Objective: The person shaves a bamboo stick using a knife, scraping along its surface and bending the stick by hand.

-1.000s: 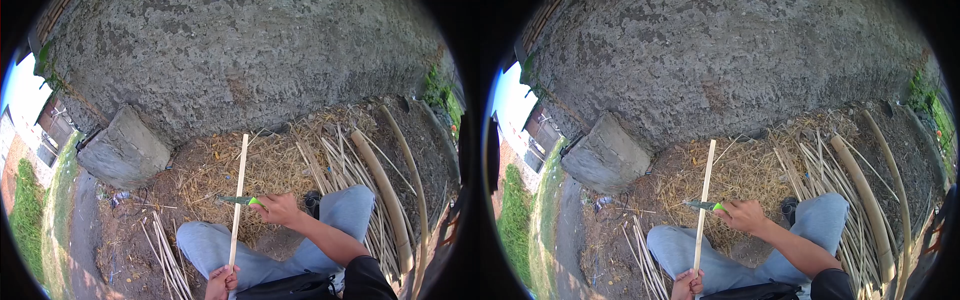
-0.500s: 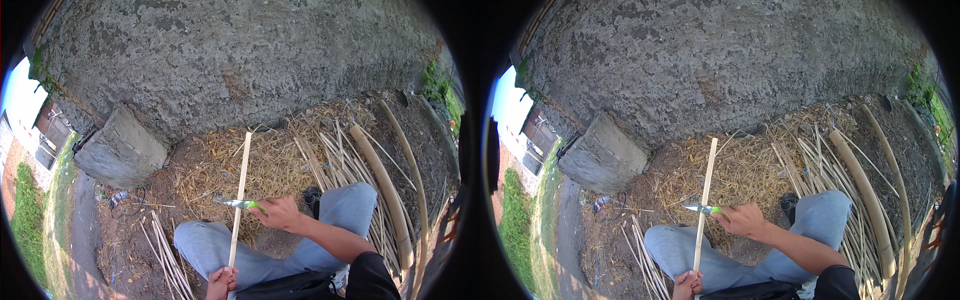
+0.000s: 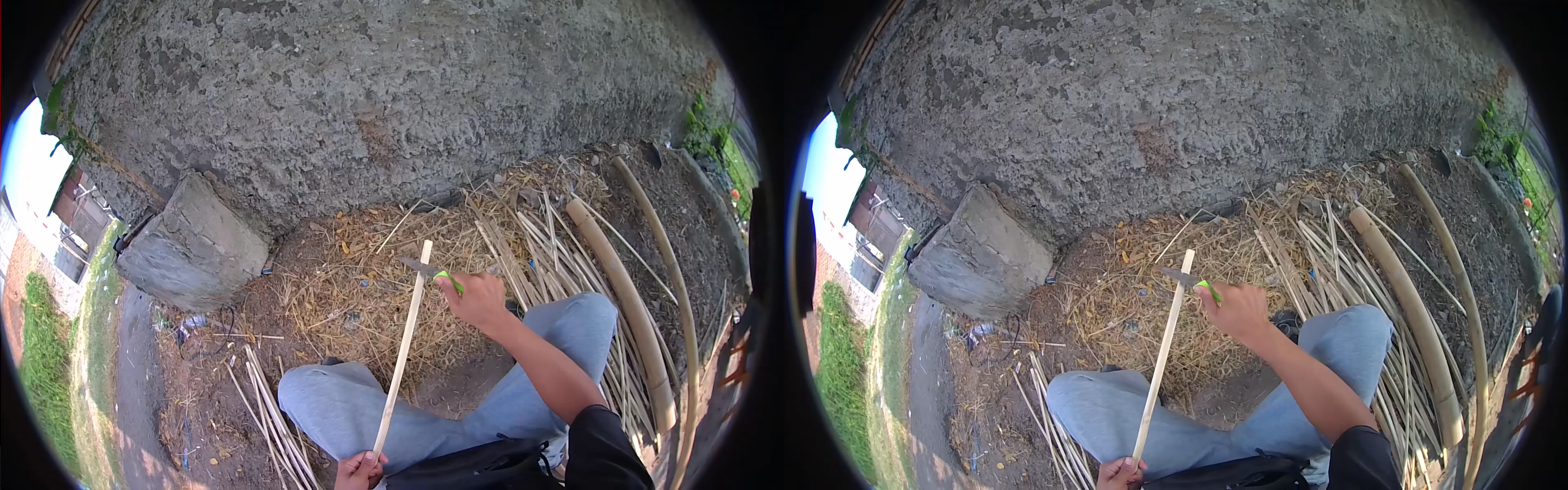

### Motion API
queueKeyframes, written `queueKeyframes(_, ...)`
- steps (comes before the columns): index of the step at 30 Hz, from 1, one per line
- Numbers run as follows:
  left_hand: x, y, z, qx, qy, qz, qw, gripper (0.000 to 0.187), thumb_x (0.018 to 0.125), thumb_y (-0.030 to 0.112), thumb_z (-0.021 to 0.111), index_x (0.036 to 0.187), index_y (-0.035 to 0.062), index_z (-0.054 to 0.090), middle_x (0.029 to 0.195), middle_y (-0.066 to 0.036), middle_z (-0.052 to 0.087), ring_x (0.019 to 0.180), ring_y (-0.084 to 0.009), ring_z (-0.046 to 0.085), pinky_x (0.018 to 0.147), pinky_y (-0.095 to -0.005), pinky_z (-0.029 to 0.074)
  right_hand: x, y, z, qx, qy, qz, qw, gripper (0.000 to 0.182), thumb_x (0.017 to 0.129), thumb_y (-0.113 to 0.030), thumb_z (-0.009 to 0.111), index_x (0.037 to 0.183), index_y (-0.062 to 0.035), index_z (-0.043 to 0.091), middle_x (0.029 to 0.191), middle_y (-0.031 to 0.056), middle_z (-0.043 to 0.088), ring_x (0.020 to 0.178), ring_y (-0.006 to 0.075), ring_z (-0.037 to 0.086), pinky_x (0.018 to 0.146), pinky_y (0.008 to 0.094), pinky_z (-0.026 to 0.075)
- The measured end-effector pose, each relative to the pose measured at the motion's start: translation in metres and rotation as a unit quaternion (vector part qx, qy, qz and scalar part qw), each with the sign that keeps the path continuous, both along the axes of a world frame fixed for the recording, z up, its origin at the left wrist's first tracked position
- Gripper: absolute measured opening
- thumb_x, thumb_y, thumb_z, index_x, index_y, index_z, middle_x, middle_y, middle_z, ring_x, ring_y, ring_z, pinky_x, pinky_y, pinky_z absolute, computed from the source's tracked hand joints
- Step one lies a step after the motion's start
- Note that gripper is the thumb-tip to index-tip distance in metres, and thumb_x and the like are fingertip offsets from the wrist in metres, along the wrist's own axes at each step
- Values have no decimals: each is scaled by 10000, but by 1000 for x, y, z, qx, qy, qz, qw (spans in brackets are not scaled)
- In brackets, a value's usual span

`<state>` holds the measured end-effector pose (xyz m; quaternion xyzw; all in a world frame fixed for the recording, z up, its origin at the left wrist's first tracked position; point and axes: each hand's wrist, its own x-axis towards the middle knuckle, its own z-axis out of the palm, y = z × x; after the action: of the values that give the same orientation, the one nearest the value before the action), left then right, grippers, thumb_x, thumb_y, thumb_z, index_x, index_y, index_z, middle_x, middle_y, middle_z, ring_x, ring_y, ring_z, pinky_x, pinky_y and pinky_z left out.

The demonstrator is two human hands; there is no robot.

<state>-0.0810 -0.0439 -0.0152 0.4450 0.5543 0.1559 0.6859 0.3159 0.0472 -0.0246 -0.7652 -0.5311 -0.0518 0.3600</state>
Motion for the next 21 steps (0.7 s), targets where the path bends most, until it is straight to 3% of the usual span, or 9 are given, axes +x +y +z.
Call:
queueKeyframes(4, 5, 1, 5, 22, 4, 8, 1000, 352, 1075, 326, 482, 929, 55, 652, 579, 107, 360, 461, -17, 301, 440, -215, 200, 1, 6, -2, 53, -42, -3, 998, 387, 957, -437, 639, 785, -107, 745, 465, 81, 568, 370, 269, 554, 348, 398, 385)
queueKeyframes(6, 0, -1, 2, 28, -3, 6, 1000, 347, 1064, 337, 508, 952, 46, 660, 582, 109, 360, 465, -16, 307, 441, -209, 206, 0, 1, 1, 14, -29, 1, 999, 388, 974, -435, 600, 834, -98, 731, 514, 103, 604, 448, 309, 616, 420, 448, 462)
queueKeyframes(10, -9, -11, 12, -4, -3, 7, 1000, 320, 1056, 331, 528, 881, 81, 625, 593, 112, 368, 474, -12, 311, 442, -204, 208, 17, 5, -13, 3, -27, -10, 1000, 412, 973, -443, 597, 812, -86, 725, 537, 129, 621, 472, 322, 626, 469, 464, 492)
queueKeyframes(12, -39, -19, 3, -18, -12, 17, 1000, 331, 1056, 336, 531, 793, 135, 544, 604, 115, 365, 482, -7, 308, 441, -199, 208, 54, 6, -21, -83, 9, -134, 987, 441, 979, -445, 591, 786, -69, 717, 563, 150, 635, 491, 332, 632, 501, 471, 500)
queueKeyframes(13, -51, -26, 2, 10, 10, 42, 999, 369, 1062, 357, 518, 746, 174, 466, 610, 118, 354, 488, -3, 300, 439, -196, 206, 58, 7, -26, -81, 17, -137, 987, 441, 979, -445, 591, 786, -69, 717, 563, 150, 635, 491, 332, 632, 501, 471, 500)
queueKeyframes(15, -58, -26, 15, 13, 37, 54, 998, 371, 1063, 367, 514, 750, 173, 473, 609, 117, 351, 487, -6, 298, 438, -197, 208, 59, 10, -27, -54, 66, -160, 983, 478, 990, -452, 580, 770, -47, 710, 552, 151, 620, 505, 337, 633, 509, 463, 498)
queueKeyframes(18, -50, -27, 16, -3, 56, 80, 995, 384, 1069, 373, 502, 746, 167, 477, 604, 112, 350, 484, -16, 296, 431, -203, 217, 21, 0, 7, -89, 176, -95, 976, 488, 998, -449, 576, 772, -35, 700, 529, 136, 595, 486, 332, 615, 509, 450, 490)
queueKeyframes(20, -47, -22, 2, 51, 43, 38, 997, 398, 1073, 362, 491, 730, 161, 470, 598, 104, 357, 479, -24, 302, 428, -209, 230, -12, -14, 4, -26, 195, 11, 980, 469, 998, -430, 590, 786, -27, 702, 497, 115, 560, 454, 300, 587, 497, 436, 470)
queueKeyframes(21, -53, -18, -22, 107, 38, 6, 994, 395, 1074, 361, 487, 760, 128, 547, 599, 88, 404, 480, -25, 329, 434, -209, 246, -28, -23, 9, -27, 194, 11, 981, 469, 998, -430, 590, 786, -27, 702, 497, 115, 560, 454, 300, 587, 497, 436, 470)
